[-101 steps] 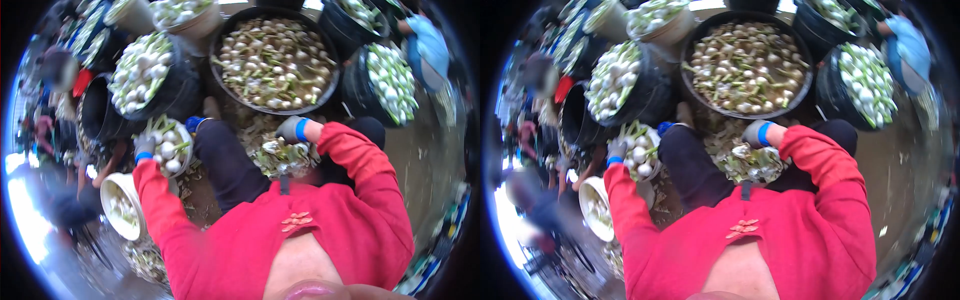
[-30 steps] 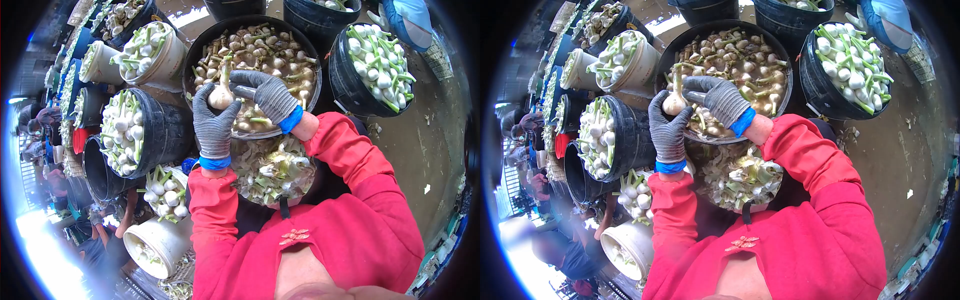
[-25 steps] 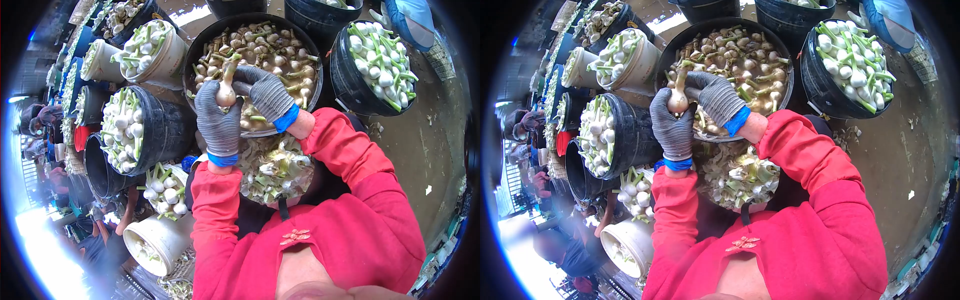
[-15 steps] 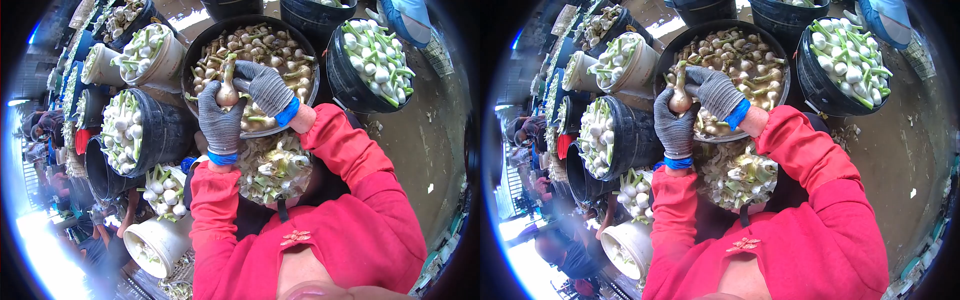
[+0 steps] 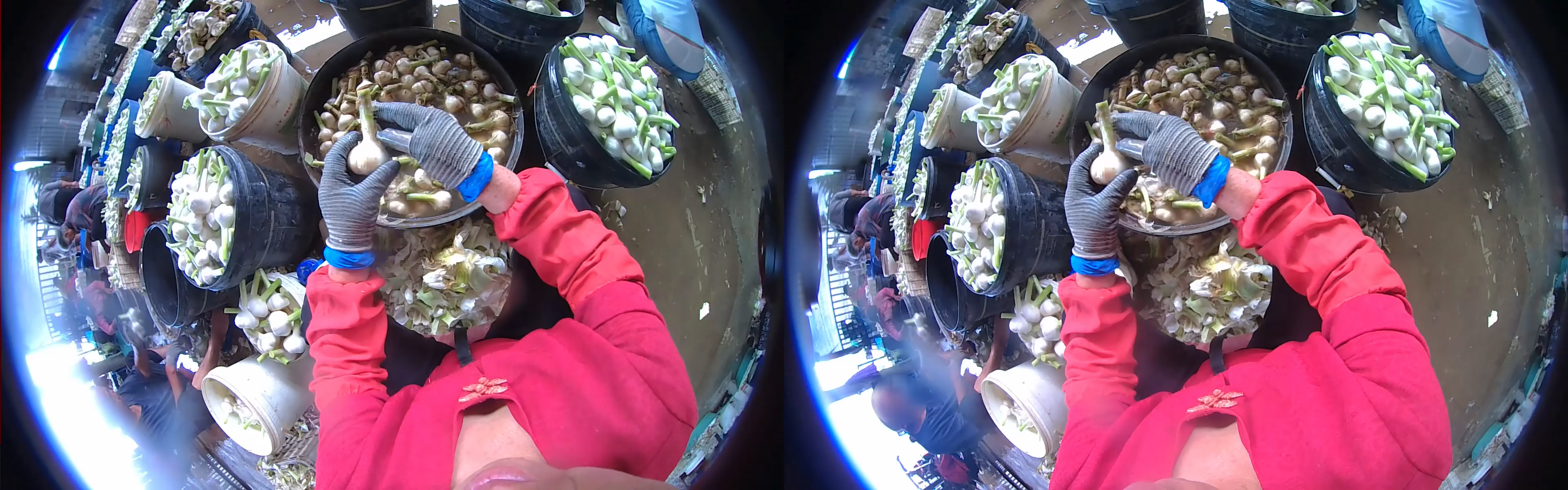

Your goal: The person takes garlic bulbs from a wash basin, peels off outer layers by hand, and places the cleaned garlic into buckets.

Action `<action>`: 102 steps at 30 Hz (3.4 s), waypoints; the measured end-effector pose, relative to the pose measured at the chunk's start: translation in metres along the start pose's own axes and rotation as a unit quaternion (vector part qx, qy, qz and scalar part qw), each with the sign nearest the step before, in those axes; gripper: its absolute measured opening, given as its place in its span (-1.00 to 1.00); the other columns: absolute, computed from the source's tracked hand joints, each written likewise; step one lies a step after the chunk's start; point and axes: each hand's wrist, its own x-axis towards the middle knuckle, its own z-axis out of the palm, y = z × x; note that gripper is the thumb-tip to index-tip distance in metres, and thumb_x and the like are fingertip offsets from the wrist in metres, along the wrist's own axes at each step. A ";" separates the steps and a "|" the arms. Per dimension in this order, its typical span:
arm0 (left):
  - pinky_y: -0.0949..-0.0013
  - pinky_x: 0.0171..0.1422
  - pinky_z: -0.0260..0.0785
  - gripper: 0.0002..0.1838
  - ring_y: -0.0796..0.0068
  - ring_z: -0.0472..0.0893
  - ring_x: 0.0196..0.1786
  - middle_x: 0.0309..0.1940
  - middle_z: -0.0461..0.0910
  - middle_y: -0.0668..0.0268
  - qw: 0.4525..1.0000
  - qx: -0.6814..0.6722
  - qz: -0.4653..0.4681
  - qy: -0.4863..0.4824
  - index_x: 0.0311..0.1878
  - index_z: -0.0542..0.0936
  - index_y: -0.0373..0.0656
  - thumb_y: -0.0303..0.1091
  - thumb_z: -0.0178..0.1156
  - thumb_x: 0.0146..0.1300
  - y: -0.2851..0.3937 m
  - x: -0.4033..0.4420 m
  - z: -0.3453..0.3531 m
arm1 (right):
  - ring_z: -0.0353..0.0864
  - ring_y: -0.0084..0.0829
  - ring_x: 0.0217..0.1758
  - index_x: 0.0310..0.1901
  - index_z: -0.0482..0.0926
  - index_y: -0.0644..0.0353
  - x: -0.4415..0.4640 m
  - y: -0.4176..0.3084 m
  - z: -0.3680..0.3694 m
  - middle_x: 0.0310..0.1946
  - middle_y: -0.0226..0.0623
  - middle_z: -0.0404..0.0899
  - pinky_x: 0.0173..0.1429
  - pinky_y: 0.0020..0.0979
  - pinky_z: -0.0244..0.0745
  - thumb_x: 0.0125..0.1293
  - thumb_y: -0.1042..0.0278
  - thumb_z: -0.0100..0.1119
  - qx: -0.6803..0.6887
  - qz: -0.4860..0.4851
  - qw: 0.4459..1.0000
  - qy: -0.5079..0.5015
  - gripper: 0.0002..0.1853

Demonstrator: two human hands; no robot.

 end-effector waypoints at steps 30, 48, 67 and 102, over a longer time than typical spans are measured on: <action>0.29 -0.23 0.40 -0.36 0.33 0.50 -0.21 -0.06 0.48 0.21 0.833 -0.487 -0.260 -0.038 0.22 0.34 -0.15 0.16 0.00 0.29 0.004 -0.001 0.001 | 0.55 -0.56 -0.06 0.06 0.51 0.29 -0.007 -0.023 -0.014 -0.10 -0.31 0.60 0.04 -0.52 0.48 0.26 0.31 0.19 0.222 0.116 0.968 -0.006 -0.63; 0.28 -0.10 0.41 -0.59 0.34 0.54 -0.17 -0.20 0.54 0.22 0.994 -0.063 -0.017 -0.089 -0.08 0.48 -0.14 0.05 0.01 0.33 -0.061 0.016 -0.006 | 0.59 -0.54 -0.16 -0.02 0.53 0.30 -0.011 -0.016 -0.009 -0.19 -0.32 0.61 -0.01 -0.51 0.51 0.23 0.36 0.21 0.221 0.082 0.971 -0.028 -0.69; 0.30 0.14 0.41 -0.33 0.37 0.53 0.02 0.01 0.47 0.22 0.958 -0.244 -0.107 -0.102 0.20 0.34 -0.24 -0.30 0.38 0.03 0.002 -0.004 -0.007 | 0.56 -0.62 -0.27 -0.18 0.60 0.27 -0.011 -0.022 -0.017 -0.34 -0.37 0.63 -0.12 -0.52 0.48 0.18 0.35 0.25 0.154 0.137 0.976 -0.069 -0.78; 0.33 0.30 0.26 0.17 0.19 0.40 0.22 0.21 0.33 0.02 0.964 0.149 -0.046 -0.216 0.42 -0.03 -0.26 -0.15 0.53 -0.19 0.000 -0.007 -0.012 | 0.61 -0.07 -0.13 0.17 0.41 0.07 -0.032 0.017 0.011 -0.15 -0.04 0.58 -0.07 -0.23 0.51 0.14 0.46 0.13 -0.127 -0.031 0.987 -0.099 -0.51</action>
